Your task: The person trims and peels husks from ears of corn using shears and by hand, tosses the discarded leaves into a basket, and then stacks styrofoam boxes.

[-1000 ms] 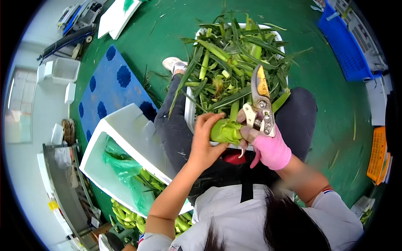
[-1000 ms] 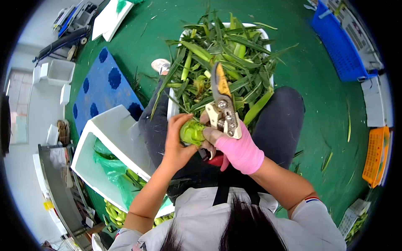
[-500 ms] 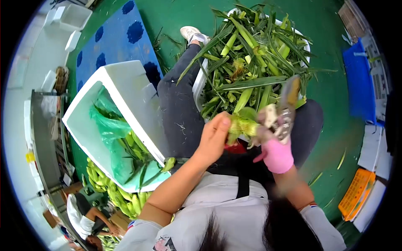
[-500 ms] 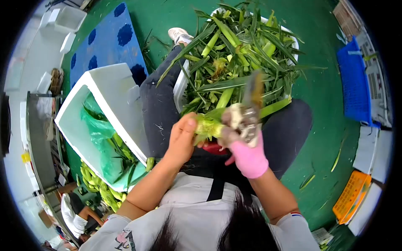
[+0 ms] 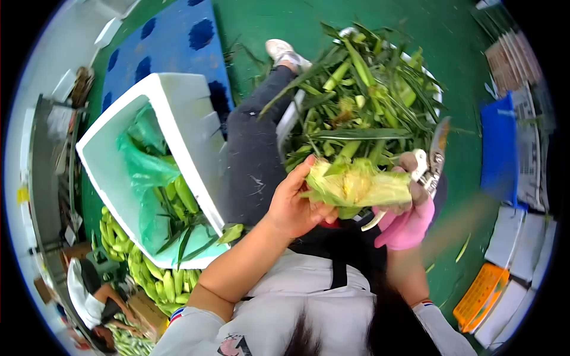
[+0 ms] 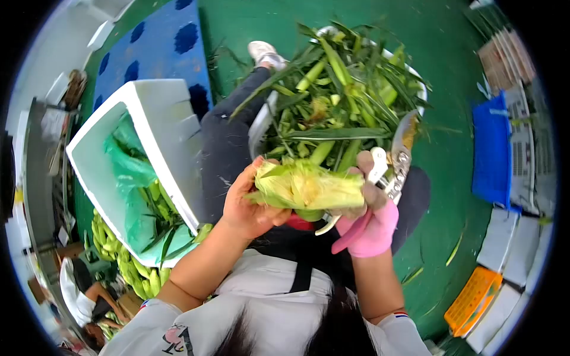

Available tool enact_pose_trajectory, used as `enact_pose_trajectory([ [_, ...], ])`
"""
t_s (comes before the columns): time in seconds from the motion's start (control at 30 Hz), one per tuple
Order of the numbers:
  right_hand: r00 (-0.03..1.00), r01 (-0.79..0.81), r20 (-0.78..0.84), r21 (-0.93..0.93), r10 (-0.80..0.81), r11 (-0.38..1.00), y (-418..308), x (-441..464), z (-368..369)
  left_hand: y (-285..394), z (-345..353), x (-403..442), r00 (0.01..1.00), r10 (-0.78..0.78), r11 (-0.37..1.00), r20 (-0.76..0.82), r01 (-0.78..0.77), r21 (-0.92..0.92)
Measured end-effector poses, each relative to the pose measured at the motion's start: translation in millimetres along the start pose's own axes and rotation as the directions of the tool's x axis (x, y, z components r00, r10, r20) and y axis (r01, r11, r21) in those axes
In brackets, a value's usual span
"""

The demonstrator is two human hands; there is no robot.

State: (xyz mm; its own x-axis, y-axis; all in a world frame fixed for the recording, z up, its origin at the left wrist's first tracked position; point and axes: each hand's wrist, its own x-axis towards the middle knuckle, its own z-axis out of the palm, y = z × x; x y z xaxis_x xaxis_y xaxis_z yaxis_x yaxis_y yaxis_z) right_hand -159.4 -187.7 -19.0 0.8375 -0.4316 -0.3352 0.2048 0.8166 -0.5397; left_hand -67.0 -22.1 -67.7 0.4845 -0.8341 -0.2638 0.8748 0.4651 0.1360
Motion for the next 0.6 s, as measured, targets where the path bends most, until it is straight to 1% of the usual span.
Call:
enact_pose_trajectory([
  [0.03,1.000,0.013,0.012,-0.085,-0.012,0.996,1,-3,-7,8,-5,-3,0.989,-0.086,0.983,-0.117,0.104,0.152],
  [0.07,0.997,-0.079,-0.003,-0.329,0.083,0.941,-6,-12,-23,17,-19,-7,0.958,-0.129,0.938,-0.255,0.202,0.281],
  [0.1,0.970,-0.039,0.173,-0.582,0.170,0.813,0,-9,-15,26,-37,-17,0.902,-0.137,0.875,-0.410,0.304,0.376],
  [0.13,0.906,0.108,0.342,-0.758,0.251,0.643,4,-6,-7,28,-62,-26,0.885,-0.273,0.823,-0.378,0.418,0.385],
  [0.17,0.672,0.451,0.636,-0.758,0.379,0.472,15,-1,24,29,-72,-39,0.867,-0.452,0.817,-0.208,0.496,0.293],
  [0.2,0.490,0.680,0.678,-0.690,0.548,0.247,29,-2,51,31,-55,-64,0.908,-0.345,0.854,-0.238,0.409,0.323],
  [0.23,0.324,0.879,0.746,-0.465,0.581,0.107,52,-15,72,34,-39,-88,0.936,-0.231,0.876,-0.264,0.318,0.362],
  [0.27,0.181,0.935,0.737,-0.334,0.651,0.118,83,-34,90,35,-21,-113,0.951,-0.116,0.884,-0.286,0.230,0.408],
  [0.3,0.120,0.968,0.704,-0.238,0.700,0.074,96,-47,92,27,-40,-122,0.999,-0.020,0.933,-0.038,0.032,0.358],
  [0.33,0.068,0.941,0.751,-0.268,0.657,0.209,103,-50,94,32,-38,-151,0.990,0.127,0.906,-0.053,-0.095,0.412],
  [0.37,0.075,0.915,0.811,-0.287,0.580,0.283,103,-54,98,36,-36,-184,0.963,0.261,0.867,-0.068,-0.203,0.455],
  [0.4,0.162,0.912,0.834,-0.331,0.528,0.243,101,-60,92,30,-43,-214,0.870,0.478,0.805,-0.120,-0.379,0.456],
  [0.43,0.232,0.914,0.858,-0.353,0.459,0.199,102,-59,88,30,-48,-258,0.805,0.525,0.803,-0.278,-0.361,0.474],
  [0.47,0.460,0.735,0.786,-0.598,0.414,0.319,107,-59,75,26,-65,-279,0.483,0.783,0.620,-0.393,-0.548,0.561],
  [0.5,0.656,0.476,0.637,-0.765,0.405,0.433,108,-60,56,27,-83,-316,0.240,0.790,0.589,-0.564,-0.550,0.591],
  [0.53,0.768,0.307,0.481,-0.855,0.422,0.417,103,-54,46,36,-116,-357,-0.036,0.705,0.630,-0.708,-0.427,0.649],
  [0.57,0.840,0.147,0.349,-0.884,0.415,0.444,104,-47,38,49,-155,-399,-0.349,0.653,0.621,-0.672,-0.260,0.739],
  [0.6,0.893,-0.012,0.208,-0.875,0.399,0.483,105,-40,29,61,-184,-445,-0.476,0.660,0.648,-0.581,-0.031,0.761],
])
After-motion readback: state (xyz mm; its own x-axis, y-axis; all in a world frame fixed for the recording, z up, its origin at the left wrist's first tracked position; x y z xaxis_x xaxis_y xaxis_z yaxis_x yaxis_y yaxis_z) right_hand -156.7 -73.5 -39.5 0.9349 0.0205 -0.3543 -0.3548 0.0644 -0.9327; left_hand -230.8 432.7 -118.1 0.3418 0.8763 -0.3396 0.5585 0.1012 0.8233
